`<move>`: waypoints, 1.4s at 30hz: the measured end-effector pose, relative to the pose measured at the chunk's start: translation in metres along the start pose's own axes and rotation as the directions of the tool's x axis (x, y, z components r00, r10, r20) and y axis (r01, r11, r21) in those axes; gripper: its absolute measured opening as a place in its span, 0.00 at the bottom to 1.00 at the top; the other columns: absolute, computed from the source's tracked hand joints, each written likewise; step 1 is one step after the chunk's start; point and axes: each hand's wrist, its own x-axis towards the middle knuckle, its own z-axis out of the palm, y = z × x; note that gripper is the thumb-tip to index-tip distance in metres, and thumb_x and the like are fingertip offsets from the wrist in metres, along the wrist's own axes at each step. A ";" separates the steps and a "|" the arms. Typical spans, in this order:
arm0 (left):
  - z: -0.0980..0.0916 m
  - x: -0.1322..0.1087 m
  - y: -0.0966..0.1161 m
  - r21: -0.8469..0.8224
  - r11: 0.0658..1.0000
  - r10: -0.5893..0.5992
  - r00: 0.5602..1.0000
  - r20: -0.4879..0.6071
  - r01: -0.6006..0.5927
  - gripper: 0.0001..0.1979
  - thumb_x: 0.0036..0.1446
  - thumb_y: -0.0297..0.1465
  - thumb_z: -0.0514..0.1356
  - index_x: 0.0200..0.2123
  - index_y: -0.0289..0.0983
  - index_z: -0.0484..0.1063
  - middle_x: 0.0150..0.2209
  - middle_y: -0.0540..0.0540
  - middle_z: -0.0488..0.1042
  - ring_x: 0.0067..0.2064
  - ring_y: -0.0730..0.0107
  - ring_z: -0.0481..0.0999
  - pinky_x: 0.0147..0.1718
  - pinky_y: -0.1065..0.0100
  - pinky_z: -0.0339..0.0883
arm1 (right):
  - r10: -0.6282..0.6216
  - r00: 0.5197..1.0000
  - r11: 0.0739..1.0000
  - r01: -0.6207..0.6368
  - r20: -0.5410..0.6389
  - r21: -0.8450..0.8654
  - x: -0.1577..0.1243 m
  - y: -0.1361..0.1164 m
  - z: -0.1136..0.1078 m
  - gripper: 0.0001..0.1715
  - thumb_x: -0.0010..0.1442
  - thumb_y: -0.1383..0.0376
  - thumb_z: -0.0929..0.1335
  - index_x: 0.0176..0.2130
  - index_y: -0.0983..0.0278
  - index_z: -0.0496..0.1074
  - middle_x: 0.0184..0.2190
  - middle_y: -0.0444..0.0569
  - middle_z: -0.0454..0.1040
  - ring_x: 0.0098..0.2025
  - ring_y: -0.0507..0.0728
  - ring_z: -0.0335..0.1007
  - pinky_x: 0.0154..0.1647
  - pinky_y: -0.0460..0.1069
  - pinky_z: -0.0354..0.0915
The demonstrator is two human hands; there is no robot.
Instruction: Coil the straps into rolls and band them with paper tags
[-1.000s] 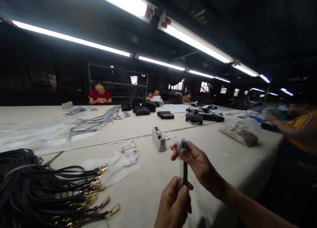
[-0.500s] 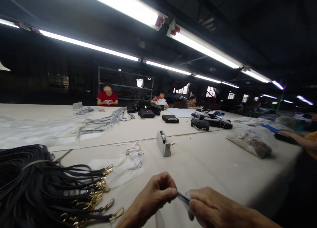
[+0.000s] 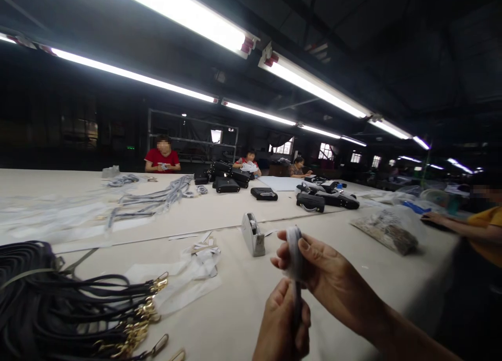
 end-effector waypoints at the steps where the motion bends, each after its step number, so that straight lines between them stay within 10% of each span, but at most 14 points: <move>1: 0.002 -0.002 0.002 0.033 0.999 0.031 0.999 -0.014 -0.030 0.24 0.54 0.54 0.59 0.38 0.39 0.65 0.19 0.58 0.65 0.12 0.83 0.48 0.12 0.73 0.38 | -0.046 0.999 0.989 0.045 -0.001 -0.139 0.004 0.001 -0.003 0.23 0.64 0.53 0.67 0.53 0.65 0.68 0.40 0.51 0.74 0.40 0.55 0.70 0.38 0.46 0.67; 4: -0.001 -0.009 0.010 0.193 0.977 0.089 0.995 0.035 -0.094 0.26 0.52 0.53 0.62 0.38 0.36 0.68 0.22 0.56 0.66 0.14 0.83 0.53 0.14 0.74 0.44 | -0.139 0.988 0.798 0.154 0.071 -0.583 0.014 0.007 -0.012 0.22 0.67 0.52 0.63 0.53 0.62 0.65 0.41 0.50 0.72 0.35 0.54 0.69 0.27 0.45 0.63; 7: -0.014 -0.017 0.023 0.233 0.965 0.101 0.989 0.107 -0.124 0.23 0.50 0.47 0.67 0.31 0.30 0.74 0.25 0.48 0.70 0.25 0.79 0.65 0.26 0.75 0.57 | -0.149 0.958 0.482 0.285 0.243 -0.828 0.018 0.013 -0.025 0.14 0.69 0.56 0.61 0.46 0.64 0.66 0.40 0.51 0.73 0.40 0.57 0.71 0.37 0.49 0.66; 12: -0.038 -0.031 0.050 0.206 0.974 -0.120 0.986 0.113 0.095 0.22 0.54 0.44 0.64 0.37 0.27 0.76 0.21 0.49 0.67 0.24 0.76 0.64 0.29 0.72 0.57 | 0.004 0.880 -0.037 0.475 0.475 -0.879 0.015 0.022 -0.045 0.08 0.67 0.65 0.59 0.37 0.64 0.64 0.35 0.52 0.71 0.36 0.58 0.67 0.38 0.52 0.62; 16: -0.053 -0.034 0.069 0.420 0.907 -0.049 0.998 0.027 0.033 0.23 0.47 0.39 0.69 0.44 0.35 0.70 0.23 0.56 0.64 0.22 0.79 0.55 0.21 0.74 0.45 | 0.148 0.883 -0.215 0.468 0.445 -0.857 0.006 0.023 -0.050 0.03 0.63 0.66 0.64 0.38 0.64 0.65 0.35 0.51 0.71 0.35 0.59 0.65 0.36 0.52 0.59; 19: -0.059 -0.029 0.074 0.578 0.815 0.046 0.999 0.006 -0.040 0.15 0.47 0.36 0.69 0.33 0.35 0.70 0.22 0.56 0.63 0.24 0.79 0.56 0.23 0.74 0.47 | 0.187 0.917 -0.106 0.374 0.351 -0.921 -0.004 0.021 -0.047 0.08 0.65 0.64 0.61 0.36 0.64 0.66 0.33 0.50 0.72 0.34 0.58 0.65 0.36 0.51 0.59; 22: -0.061 -0.024 0.072 0.592 0.803 0.055 0.998 0.041 -0.068 0.13 0.49 0.37 0.67 0.27 0.34 0.69 0.21 0.53 0.67 0.23 0.77 0.58 0.24 0.73 0.50 | 0.364 0.905 0.354 0.083 0.219 -0.931 -0.013 0.023 -0.039 0.23 0.69 0.54 0.56 0.34 0.65 0.69 0.24 0.45 0.68 0.25 0.52 0.62 0.27 0.46 0.59; 27: -0.052 -0.026 0.060 0.404 0.908 0.066 0.990 0.122 -0.110 0.17 0.52 0.42 0.67 0.25 0.33 0.72 0.23 0.51 0.66 0.28 0.74 0.64 0.31 0.72 0.56 | 0.358 0.924 0.918 -0.321 0.134 -0.233 -0.014 0.026 -0.012 0.32 0.65 0.46 0.59 0.34 0.71 0.73 0.15 0.40 0.60 0.15 0.46 0.52 0.17 0.42 0.53; 31: -0.045 -0.023 0.044 0.186 0.982 0.031 0.998 0.047 -0.039 0.21 0.51 0.47 0.66 0.29 0.33 0.71 0.21 0.50 0.69 0.21 0.77 0.65 0.24 0.73 0.57 | 0.283 0.955 0.922 -0.297 0.090 0.250 0.002 0.012 0.013 0.23 0.65 0.54 0.64 0.38 0.72 0.74 0.20 0.43 0.66 0.21 0.50 0.63 0.26 0.46 0.64; 36: -0.042 -0.015 0.037 -0.001 0.996 0.087 0.991 -0.103 -0.088 0.25 0.49 0.54 0.63 0.34 0.39 0.64 0.21 0.56 0.67 0.11 0.86 0.48 0.12 0.75 0.39 | 0.225 0.973 0.872 -0.221 0.044 0.437 0.024 0.002 0.030 0.16 0.63 0.63 0.68 0.46 0.73 0.73 0.34 0.51 0.75 0.32 0.52 0.72 0.41 0.48 0.68; 42: -0.042 -0.022 0.041 0.462 0.825 0.447 0.877 -0.178 -0.326 0.24 0.49 0.51 0.66 0.39 0.39 0.67 0.26 0.55 0.65 0.19 0.81 0.56 0.17 0.74 0.49 | -0.021 1.000 0.955 0.019 0.004 0.297 0.040 0.011 0.043 0.21 0.60 0.57 0.71 0.49 0.66 0.71 0.40 0.51 0.75 0.39 0.56 0.72 0.40 0.50 0.68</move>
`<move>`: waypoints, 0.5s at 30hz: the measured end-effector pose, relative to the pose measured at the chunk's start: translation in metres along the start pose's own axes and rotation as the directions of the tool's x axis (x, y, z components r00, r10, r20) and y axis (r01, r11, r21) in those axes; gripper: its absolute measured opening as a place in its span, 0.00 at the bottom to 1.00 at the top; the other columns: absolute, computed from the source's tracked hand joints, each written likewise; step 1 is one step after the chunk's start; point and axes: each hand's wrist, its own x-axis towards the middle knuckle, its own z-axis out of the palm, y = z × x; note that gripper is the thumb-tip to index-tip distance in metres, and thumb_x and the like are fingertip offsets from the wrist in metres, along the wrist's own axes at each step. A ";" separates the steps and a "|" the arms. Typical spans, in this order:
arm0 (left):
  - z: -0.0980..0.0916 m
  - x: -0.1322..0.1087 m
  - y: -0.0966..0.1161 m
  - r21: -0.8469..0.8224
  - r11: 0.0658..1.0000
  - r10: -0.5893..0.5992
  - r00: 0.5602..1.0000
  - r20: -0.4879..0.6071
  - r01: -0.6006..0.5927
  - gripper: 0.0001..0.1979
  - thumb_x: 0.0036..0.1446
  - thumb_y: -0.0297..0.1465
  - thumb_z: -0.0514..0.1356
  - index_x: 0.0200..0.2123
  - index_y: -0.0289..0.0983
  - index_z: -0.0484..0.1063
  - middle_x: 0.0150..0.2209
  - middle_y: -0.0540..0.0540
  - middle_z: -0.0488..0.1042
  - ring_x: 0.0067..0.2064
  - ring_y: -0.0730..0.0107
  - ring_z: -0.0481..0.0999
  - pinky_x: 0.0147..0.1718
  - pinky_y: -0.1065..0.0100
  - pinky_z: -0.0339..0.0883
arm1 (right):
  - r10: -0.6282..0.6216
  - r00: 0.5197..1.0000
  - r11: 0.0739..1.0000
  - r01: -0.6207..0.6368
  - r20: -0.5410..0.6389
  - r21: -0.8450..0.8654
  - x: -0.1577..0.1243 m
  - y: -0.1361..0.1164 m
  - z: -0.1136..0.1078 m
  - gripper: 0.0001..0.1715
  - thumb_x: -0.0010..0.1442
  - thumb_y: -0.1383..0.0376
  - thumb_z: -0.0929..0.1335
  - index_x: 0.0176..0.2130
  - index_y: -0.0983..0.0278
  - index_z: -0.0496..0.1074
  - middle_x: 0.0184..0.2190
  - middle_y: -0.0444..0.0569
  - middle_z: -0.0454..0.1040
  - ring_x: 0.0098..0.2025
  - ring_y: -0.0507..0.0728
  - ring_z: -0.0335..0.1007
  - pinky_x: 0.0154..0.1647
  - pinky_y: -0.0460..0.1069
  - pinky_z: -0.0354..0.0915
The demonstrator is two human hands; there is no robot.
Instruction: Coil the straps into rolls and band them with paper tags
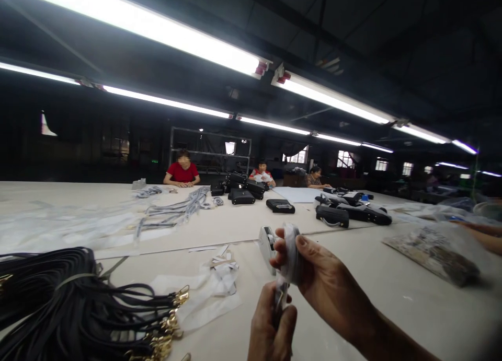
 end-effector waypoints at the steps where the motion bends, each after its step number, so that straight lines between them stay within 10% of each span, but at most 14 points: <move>1: -0.002 0.000 0.001 0.050 0.999 0.013 1.000 -0.020 -0.012 0.25 0.50 0.51 0.65 0.41 0.39 0.68 0.28 0.53 0.67 0.21 0.79 0.59 0.19 0.73 0.52 | -0.028 0.999 0.998 0.029 0.023 -0.058 0.000 0.002 0.000 0.21 0.61 0.56 0.70 0.50 0.66 0.70 0.40 0.51 0.75 0.39 0.56 0.72 0.41 0.50 0.68; 5: -0.009 0.003 0.010 -0.123 0.985 -0.099 0.983 0.156 0.119 0.27 0.50 0.55 0.62 0.35 0.35 0.69 0.23 0.51 0.67 0.21 0.75 0.63 0.23 0.71 0.56 | -0.094 0.968 0.855 0.199 0.235 -0.480 -0.005 0.012 -0.004 0.23 0.65 0.53 0.65 0.53 0.63 0.67 0.40 0.51 0.74 0.40 0.57 0.71 0.43 0.52 0.67; 9: -0.016 -0.003 0.022 -0.208 0.959 -0.152 0.968 0.198 0.193 0.25 0.47 0.50 0.67 0.38 0.36 0.72 0.29 0.45 0.72 0.28 0.68 0.70 0.28 0.69 0.61 | -0.160 0.835 0.323 0.548 0.526 -0.772 0.001 0.025 -0.017 0.15 0.67 0.61 0.62 0.52 0.63 0.66 0.41 0.54 0.73 0.42 0.60 0.70 0.49 0.56 0.65; 15: -0.037 -0.011 0.023 -0.089 0.960 -0.229 0.927 0.298 0.266 0.27 0.45 0.50 0.68 0.38 0.35 0.70 0.23 0.50 0.69 0.22 0.75 0.62 0.23 0.72 0.52 | 0.025 0.688 -0.278 0.702 0.726 -0.656 0.024 0.029 -0.041 0.09 0.61 0.71 0.61 0.40 0.66 0.69 0.33 0.55 0.73 0.36 0.60 0.67 0.38 0.53 0.64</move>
